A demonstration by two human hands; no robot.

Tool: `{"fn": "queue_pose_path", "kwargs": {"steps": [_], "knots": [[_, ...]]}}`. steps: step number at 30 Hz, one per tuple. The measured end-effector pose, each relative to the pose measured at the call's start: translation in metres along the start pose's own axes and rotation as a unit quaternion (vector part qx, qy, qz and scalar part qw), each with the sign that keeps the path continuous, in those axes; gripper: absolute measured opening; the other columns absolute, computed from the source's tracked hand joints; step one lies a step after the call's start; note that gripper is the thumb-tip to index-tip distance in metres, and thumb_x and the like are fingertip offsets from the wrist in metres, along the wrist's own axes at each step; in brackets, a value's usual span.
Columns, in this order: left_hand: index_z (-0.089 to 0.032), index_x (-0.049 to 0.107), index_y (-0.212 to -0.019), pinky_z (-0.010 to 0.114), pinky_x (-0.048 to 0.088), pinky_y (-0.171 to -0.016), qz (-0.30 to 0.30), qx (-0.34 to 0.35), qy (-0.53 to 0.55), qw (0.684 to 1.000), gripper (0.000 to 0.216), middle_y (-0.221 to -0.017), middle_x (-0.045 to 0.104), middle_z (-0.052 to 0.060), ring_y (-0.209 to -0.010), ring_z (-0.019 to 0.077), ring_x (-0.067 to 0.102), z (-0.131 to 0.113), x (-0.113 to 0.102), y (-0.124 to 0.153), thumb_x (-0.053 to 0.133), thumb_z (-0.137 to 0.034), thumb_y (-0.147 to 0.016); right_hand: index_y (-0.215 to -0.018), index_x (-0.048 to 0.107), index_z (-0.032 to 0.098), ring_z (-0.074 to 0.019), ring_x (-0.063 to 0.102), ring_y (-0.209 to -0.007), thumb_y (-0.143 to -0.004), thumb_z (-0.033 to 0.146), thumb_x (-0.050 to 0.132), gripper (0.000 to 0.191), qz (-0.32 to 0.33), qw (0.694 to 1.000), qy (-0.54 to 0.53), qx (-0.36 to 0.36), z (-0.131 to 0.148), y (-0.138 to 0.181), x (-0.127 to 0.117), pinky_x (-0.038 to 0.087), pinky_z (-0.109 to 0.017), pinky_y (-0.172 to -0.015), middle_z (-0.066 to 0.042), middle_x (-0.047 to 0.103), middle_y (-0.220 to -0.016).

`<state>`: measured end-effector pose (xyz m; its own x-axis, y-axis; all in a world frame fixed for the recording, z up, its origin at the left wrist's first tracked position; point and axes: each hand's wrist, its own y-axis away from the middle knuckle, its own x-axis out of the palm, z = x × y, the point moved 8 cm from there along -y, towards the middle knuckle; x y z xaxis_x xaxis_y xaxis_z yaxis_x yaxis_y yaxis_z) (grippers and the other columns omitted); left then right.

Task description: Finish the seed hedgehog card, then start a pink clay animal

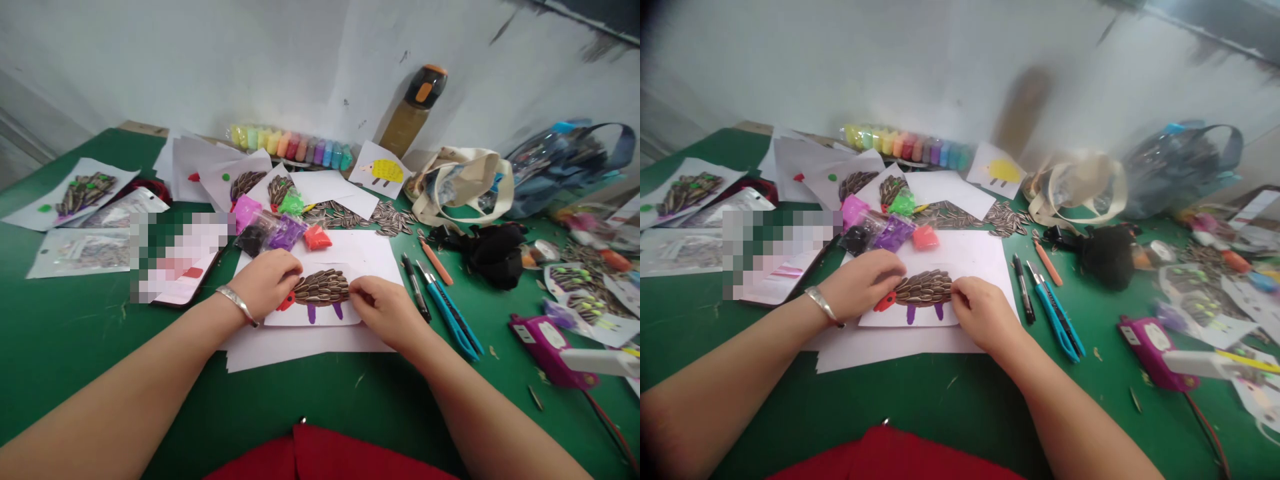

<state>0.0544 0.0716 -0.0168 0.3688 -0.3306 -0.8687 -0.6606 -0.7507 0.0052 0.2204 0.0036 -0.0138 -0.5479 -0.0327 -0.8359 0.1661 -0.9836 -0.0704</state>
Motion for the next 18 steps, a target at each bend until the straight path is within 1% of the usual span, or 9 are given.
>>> {"fn": "queue_pose_path", "kwargs": {"steps": [9,18], "knots": [[-0.015,0.065,-0.090,0.038,0.046,-0.084,0.003,0.001,0.004,1.000,0.019,-0.093,0.065,0.009,-0.090,0.0222,0.058,-0.001,0.000,0.000,0.046,-0.018,-0.086,-0.082,0.060,0.021,-0.0164,0.058,-0.076,-0.086,0.013,0.048,0.014,0.008,1.000,0.010,-0.028,0.005,0.001,0.005,0.042,-0.026,-0.070,-0.001,0.063,-0.080],[-0.015,0.064,-0.089,0.038,0.045,-0.084,-0.001,0.000,0.008,1.000,0.018,-0.093,0.065,0.008,-0.090,0.0221,0.058,0.000,0.000,-0.001,0.046,-0.019,-0.086,-0.081,0.058,0.020,-0.0167,0.056,-0.076,-0.087,0.014,0.047,0.014,0.010,0.999,0.007,-0.035,0.009,0.001,0.011,0.041,-0.026,-0.069,-0.003,0.061,-0.081]]}}
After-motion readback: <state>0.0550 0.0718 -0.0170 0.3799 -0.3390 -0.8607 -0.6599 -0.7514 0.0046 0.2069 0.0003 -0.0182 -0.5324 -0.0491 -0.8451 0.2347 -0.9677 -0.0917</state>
